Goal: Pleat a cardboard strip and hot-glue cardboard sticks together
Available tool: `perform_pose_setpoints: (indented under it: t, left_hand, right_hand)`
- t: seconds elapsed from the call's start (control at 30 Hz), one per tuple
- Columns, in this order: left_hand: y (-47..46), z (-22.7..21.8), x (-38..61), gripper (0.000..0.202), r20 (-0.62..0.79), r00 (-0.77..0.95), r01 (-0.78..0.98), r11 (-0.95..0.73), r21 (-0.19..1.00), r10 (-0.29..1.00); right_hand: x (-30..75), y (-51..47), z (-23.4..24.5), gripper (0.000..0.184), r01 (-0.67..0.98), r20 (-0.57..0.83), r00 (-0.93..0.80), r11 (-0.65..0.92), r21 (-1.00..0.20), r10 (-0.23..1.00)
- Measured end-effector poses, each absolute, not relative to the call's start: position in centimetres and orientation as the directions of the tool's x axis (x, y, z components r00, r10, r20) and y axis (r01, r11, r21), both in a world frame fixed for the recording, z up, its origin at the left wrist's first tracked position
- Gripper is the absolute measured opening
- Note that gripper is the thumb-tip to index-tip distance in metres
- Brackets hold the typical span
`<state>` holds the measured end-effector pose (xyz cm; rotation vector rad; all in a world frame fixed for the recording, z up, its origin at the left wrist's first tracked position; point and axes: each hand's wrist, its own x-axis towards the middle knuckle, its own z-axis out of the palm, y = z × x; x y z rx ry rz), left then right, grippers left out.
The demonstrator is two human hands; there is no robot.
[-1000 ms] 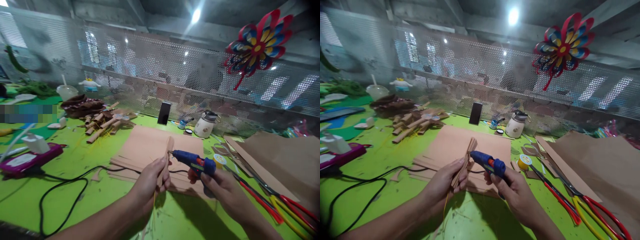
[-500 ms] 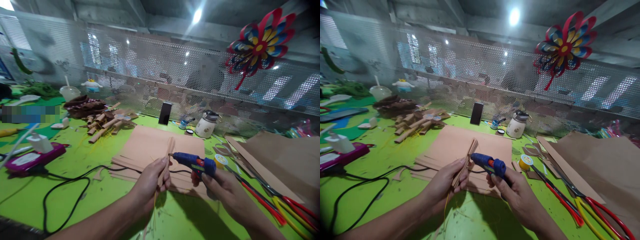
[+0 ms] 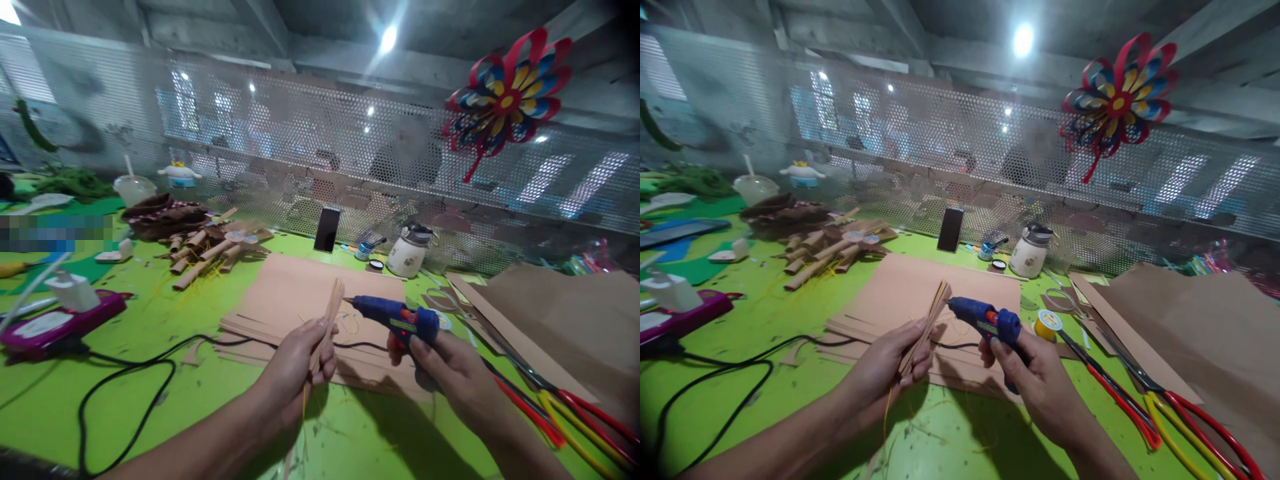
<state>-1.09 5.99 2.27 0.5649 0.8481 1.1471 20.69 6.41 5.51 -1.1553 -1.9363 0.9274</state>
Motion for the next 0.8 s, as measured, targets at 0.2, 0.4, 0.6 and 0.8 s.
perform_pose_setpoints:
  t: [0.2, 0.4, 0.6, 0.8]
  left_hand:
    - [5.97, 1.88, -0.93, 0.019, -0.290, 0.185, -0.521, 0.344, 0.781, 0.939]
    - [5.86, 2.15, -0.83, 0.018, -0.296, 0.178, -0.489, 0.346, 0.801, 0.938]
    - [5.92, 1.73, -0.83, 0.017, -0.294, 0.190, -0.488, 0.350, 0.800, 0.937]
    - [6.01, 1.56, -0.79, 0.017, -0.292, 0.213, -0.518, 0.361, 0.776, 0.933]
  right_hand:
    - [20.31, 6.33, 5.41, 0.042, 0.409, 0.140, -0.416, 0.322, -0.854, 0.898]
    - [19.99, 6.08, 5.57, 0.039, 0.437, 0.155, -0.447, 0.366, -0.822, 0.881]
    - [19.90, 6.00, 5.75, 0.038, 0.439, 0.150, -0.441, 0.358, -0.824, 0.885]
    - [19.95, 5.93, 5.72, 0.038, 0.399, 0.069, -0.392, 0.237, -0.886, 0.918]
